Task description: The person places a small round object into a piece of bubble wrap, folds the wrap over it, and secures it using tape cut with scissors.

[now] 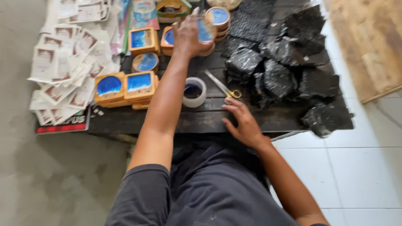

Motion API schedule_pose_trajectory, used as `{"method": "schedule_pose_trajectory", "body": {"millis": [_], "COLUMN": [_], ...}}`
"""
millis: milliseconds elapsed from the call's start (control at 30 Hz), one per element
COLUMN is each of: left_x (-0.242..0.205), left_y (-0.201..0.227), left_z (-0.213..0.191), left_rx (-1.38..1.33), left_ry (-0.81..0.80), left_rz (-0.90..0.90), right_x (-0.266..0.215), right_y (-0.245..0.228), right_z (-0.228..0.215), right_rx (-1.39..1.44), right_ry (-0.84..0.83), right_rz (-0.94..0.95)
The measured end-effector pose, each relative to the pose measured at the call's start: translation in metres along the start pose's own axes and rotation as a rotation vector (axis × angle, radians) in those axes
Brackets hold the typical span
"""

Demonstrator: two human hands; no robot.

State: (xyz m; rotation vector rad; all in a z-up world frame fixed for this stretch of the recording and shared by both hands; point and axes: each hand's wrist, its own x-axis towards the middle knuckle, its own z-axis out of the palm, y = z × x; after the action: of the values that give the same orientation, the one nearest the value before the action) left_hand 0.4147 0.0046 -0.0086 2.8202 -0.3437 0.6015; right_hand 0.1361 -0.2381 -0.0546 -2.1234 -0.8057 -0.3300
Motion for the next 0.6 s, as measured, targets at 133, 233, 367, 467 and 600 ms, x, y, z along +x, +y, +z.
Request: {"method": "schedule_pose_trajectory", "body": {"millis": [133, 233, 367, 467, 600], "left_x": [-0.052, -0.114, -0.175, -0.195, -0.218], "left_y": [0.029, 0.064, 0.077, 0.077, 0.070], "left_z": [-0.071, -0.153, -0.209, -0.228, -0.237], "left_rx": [-0.174, -0.231, -0.325, -0.279, -0.734], "left_ry": [-0.007, -0.161, -0.203, -0.313, -0.479], "left_rz": [0.370, 0.479, 0.642, 0.646, 0.548], "right_x": [0.001, -0.005, 0.014, 0.028, 0.035], "right_y": [-0.007, 0.012, -0.031, -0.065, -0.098], "right_z": [0.000, 0.014, -0.001, -0.004, 0.003], "right_rx": [0.098, 0.574, 0.864, 0.995, 0.911], "right_ry": [0.116, 0.203, 0.218, 0.113, 0.118], "right_rz": [0.004, 0.301, 0.264, 0.147, 0.226]}}
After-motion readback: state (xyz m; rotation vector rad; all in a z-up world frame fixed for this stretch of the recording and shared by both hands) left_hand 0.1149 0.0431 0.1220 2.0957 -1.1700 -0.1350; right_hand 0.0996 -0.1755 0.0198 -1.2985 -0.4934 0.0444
